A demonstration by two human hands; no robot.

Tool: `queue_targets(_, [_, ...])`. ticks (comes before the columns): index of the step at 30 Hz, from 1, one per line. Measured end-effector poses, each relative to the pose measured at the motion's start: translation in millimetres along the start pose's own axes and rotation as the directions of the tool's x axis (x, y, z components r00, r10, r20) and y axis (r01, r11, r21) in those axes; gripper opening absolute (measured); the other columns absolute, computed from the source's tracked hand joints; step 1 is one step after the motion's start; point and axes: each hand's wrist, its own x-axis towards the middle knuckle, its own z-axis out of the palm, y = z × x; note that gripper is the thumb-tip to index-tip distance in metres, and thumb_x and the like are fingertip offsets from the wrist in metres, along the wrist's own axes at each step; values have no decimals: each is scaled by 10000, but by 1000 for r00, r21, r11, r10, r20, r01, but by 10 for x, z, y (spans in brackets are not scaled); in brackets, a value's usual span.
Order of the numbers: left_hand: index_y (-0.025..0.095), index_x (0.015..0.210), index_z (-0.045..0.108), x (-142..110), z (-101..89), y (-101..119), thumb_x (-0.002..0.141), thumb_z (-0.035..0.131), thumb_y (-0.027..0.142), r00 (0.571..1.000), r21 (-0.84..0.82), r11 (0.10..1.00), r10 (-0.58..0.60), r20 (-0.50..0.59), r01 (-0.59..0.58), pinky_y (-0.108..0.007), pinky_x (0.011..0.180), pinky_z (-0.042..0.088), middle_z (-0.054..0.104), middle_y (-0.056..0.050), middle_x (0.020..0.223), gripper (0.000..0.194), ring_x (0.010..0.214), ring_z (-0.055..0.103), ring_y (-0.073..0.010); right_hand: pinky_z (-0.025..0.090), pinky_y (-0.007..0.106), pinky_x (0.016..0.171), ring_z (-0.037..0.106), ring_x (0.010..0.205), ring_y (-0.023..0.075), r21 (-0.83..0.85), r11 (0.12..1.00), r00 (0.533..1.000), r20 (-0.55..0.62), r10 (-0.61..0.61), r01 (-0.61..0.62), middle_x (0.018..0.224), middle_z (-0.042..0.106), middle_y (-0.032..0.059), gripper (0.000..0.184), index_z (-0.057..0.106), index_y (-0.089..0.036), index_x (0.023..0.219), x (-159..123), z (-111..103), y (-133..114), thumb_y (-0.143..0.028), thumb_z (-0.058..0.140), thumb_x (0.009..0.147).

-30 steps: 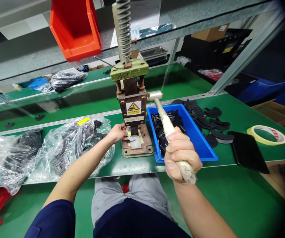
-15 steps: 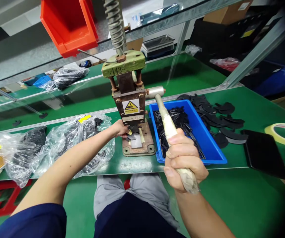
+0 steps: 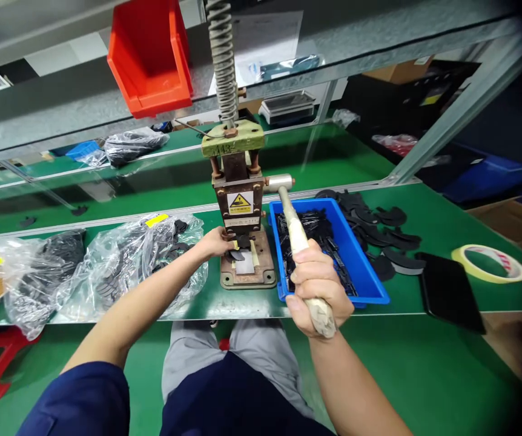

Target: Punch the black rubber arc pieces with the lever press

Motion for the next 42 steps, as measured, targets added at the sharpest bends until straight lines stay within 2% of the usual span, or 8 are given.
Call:
queue_targets(7, [117, 737, 619, -167, 145, -118, 554, 905, 142, 967, -511, 823, -245, 72, 247, -217, 545, 520, 622, 9, 607, 340, 529, 614, -109, 532, 555, 905, 597, 811, 213, 31, 998, 998, -48, -49, 50, 750, 555, -15, 168, 537, -263, 849, 338, 86, -61, -365, 652, 781])
queue_targets(15, [116, 728, 619, -399, 91, -174, 543, 893, 147, 987, -570, 817, -148, -63, 86, -205, 475, 485, 624, 26, 607, 332, 489, 572, -90, 524, 476, 984, 612, 1000, 218, 111, 994, 999, -37, 20, -16, 1051, 569, 49, 508, 525, -285, 1282, 1234, 302, 94, -450, 661, 820])
queue_targets(19, [117, 782, 639, -620, -30, -238, 504, 911, 225, 997, -624, 781, -64, -52, 18, -223, 505, 501, 651, 17, 667, 404, 537, 588, -101, 396, 504, 1161, 519, 1290, 244, 49, 972, 972, -38, 233, -231, 1303, 553, 62, 616, 471, -300, 1378, 924, 353, 132, -412, 688, 812])
queue_targets(21, [118, 794, 643, -733, -84, -255, 474, 925, 265, 999, -645, 764, -26, -29, 2, -237, 535, 514, 646, 22, 675, 451, 563, 595, -108, 373, 513, 1178, 438, 1390, 264, -30, 860, 860, -59, 506, -509, 1430, 486, 99, 636, 448, -255, 1385, 512, 379, 125, -453, 673, 825])
queue_targets(24, [113, 797, 651, -881, -141, -277, 467, 927, 305, 1000, -624, 781, 26, 6, -17, -243, 563, 506, 639, 20, 679, 471, 583, 592, -113, 498, 423, 1038, 606, 1154, 227, -9, 453, 442, 202, 874, -892, 1225, 643, 113, 532, 555, -207, 1263, -105, 447, 124, -520, 643, 841])
queue_targets(31, [130, 879, 705, -1235, -268, -196, 743, 769, 323, 921, -294, 904, 363, 139, -311, -251, 663, 484, 666, -21, 785, 244, 700, 602, -137, 416, 242, 451, 551, 487, 127, -87, -85, -122, 733, 669, -993, 568, 569, 13, 433, 616, -132, 795, -549, 565, 88, -562, 662, 807])
queue_targets(37, [166, 1000, 736, -1488, -376, -72, 938, 602, 311, 655, 84, 682, 650, 385, -726, -263, 791, 479, 681, -78, 933, 207, 861, 629, -169, 267, 206, 415, 441, 444, 84, -114, -182, -190, 851, 490, -977, 557, 474, -50, 544, 592, -139, 870, -759, 499, -105, -639, 735, 712])
queue_targets(42, [148, 960, 710, -1519, -371, -149, 969, 562, 328, 589, 28, 618, 735, 336, -786, -255, 778, 494, 689, -93, 908, 233, 844, 647, -168, 172, 204, 437, 307, 434, 39, -75, -60, -96, 822, 561, -995, 533, 393, -84, 544, 579, -145, 843, -838, 440, -251, -675, 679, 770])
